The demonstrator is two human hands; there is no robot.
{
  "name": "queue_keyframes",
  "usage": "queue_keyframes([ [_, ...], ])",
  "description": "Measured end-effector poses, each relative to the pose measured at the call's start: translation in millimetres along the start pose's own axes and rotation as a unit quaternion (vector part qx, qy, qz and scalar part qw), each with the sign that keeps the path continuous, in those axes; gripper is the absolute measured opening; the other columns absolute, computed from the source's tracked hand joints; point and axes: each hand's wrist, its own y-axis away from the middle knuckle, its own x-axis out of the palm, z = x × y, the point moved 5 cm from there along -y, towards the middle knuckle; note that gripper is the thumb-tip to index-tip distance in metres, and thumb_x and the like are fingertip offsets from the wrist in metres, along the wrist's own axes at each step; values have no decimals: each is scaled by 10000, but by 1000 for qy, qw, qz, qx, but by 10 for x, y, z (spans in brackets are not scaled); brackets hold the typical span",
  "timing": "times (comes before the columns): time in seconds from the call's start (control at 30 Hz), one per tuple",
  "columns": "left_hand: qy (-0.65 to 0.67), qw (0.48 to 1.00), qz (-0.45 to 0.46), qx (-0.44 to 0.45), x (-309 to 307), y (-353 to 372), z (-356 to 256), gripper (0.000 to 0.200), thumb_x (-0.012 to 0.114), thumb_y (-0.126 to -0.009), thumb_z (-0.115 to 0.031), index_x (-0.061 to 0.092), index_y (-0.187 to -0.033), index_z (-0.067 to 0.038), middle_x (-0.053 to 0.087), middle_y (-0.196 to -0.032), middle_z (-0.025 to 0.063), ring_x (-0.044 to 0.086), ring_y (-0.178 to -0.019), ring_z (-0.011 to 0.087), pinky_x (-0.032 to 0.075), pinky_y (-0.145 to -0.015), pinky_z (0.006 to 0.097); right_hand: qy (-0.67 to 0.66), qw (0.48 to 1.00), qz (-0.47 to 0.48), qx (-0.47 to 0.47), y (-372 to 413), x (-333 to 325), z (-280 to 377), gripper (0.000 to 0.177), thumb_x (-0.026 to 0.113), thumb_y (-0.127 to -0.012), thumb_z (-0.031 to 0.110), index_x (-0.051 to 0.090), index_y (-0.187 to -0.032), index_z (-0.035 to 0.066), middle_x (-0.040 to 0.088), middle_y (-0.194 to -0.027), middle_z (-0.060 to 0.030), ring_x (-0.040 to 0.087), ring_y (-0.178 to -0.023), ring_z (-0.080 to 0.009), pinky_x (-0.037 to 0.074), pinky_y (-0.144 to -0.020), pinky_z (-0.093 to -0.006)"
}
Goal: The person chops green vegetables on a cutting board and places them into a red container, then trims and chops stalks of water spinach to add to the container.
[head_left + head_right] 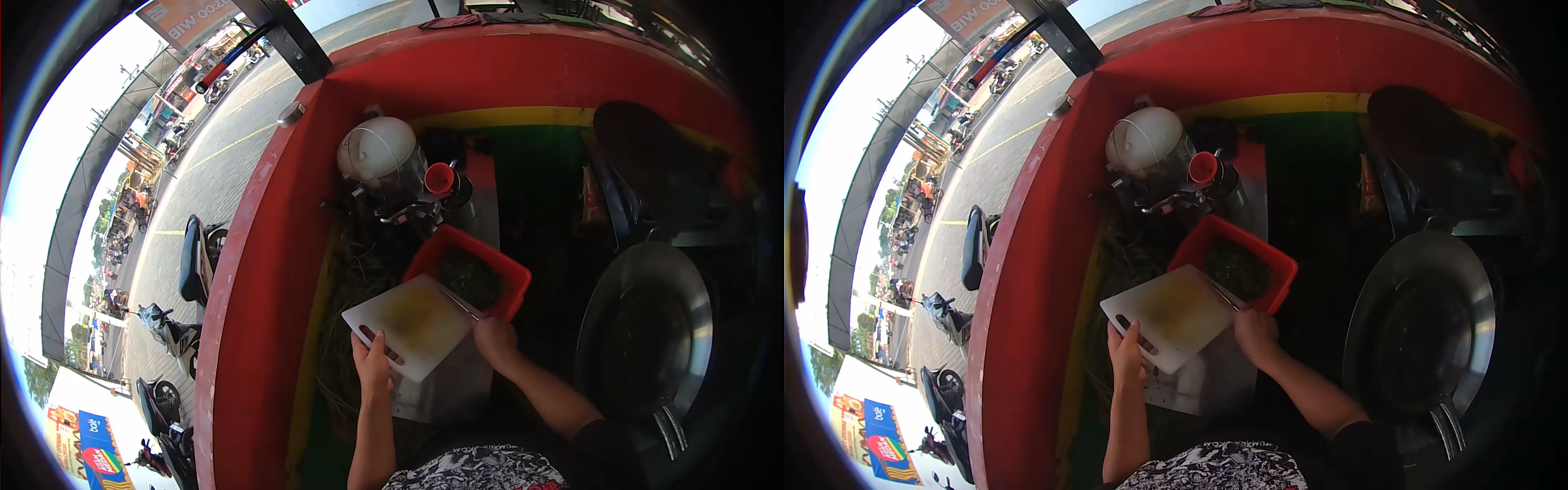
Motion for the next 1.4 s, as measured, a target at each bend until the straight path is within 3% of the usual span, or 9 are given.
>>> queue_keyframes([
  [0.1, 43, 999, -5, 5, -92, 50, -73, 408, 531, -1084, -44, 451, -1484, -61, 666, -1288, 118, 707, -1114, 255, 611, -895, 433, 15, 999, -7, 34, -66, -320, 9, 298, 610, -1065, 284, 689, -995, 5, 736, -817, -194, 755, -750, -405, 619, -671, -504],
  [0.17, 52, 999, -14, 1, -75, 107, -137, 399, 532, -1087, -49, 460, -1479, -66, 667, -1288, 117, 708, -1112, 256, 612, -894, 433, 14, 994, -104, 22, -20, -476, 48, 292, 621, -1051, 203, 681, -1194, -45, 714, -966, -226, 750, -848, -405, 615, -720, -494],
  [0.3, 77, 997, -20, -16, -150, 71, 2, 380, 538, -1087, -54, 484, -1463, -73, 670, -1286, 114, 709, -1113, 259, 615, -899, 437, 35, 994, -90, -50, 131, -375, 129, 400, 608, -1046, 147, 609, -1392, -53, 671, -1052, -244, 731, -914, -416, 608, -772, -496],
  [0.37, 86, 996, -28, -23, -85, 128, -50, 375, 537, -1088, -54, 487, -1459, -72, 671, -1282, 114, 709, -1114, 258, 615, -901, 440, 19, 998, 5, -54, 168, -131, 87, 442, 596, -1047, 144, 585, -1446, -47, 662, -1032, -259, 718, -919, -430, 599, -783, -501],
  [0.5, 109, 993, -27, -28, -25, 175, -99, 381, 534, -1095, -60, 451, -1467, -53, 646, -1296, 120, 687, -1148, 248, 601, -915, 447, -51, 998, -23, -30, 290, -255, 206, 426, 602, -1044, 152, 610, -1434, -17, 664, -1037, -253, 711, -912, -442, 589, -770, -517],
  [0.6, 75, 997, 4, -2, -37, 134, -67, 389, 538, -1098, -70, 444, -1475, -60, 644, -1305, 116, 687, -1155, 252, 601, -910, 457, -59, 996, 42, -45, 323, -252, 226, 421, 603, -1050, 171, 619, -1445, 26, 665, -1047, -238, 707, -896, -439, 582, -757, -520],
  [0.67, 78, 997, -6, 1, -59, 120, -39, 392, 539, -1099, -73, 441, -1478, -64, 644, -1306, 115, 691, -1144, 255, 604, -903, 460, -68, 996, -22, -57, 353, -360, 282, 424, 579, -1060, 182, 596, -1463, 51, 658, -1064, -215, 717, -847, -428, 592, -731, -523],
  [1.3, 182, 983, 7, -33, -573, 339, 151, 459, 541, -1112, -110, 422, -1555, -112, 643, -1379, 106, 680, -1213, 268, 598, -958, 464, -21, 993, 17, -118, 593, -396, 302, 413, 591, -1067, 198, 600, -1475, 130, 661, -990, -182, 716, -801, -421, 585, -690, -524],
  [1.4, 202, 977, 16, -66, -1117, 475, 474, 489, 550, -1121, -161, 408, -1587, -114, 628, -1411, 94, 659, -1255, 263, 576, -1017, 461, -155, 966, -124, -165, 827, -519, 360, 449, 694, -1014, 178, 611, -1451, 116, 683, -977, -166, 713, -806, -401, 567, -667, -506],
])
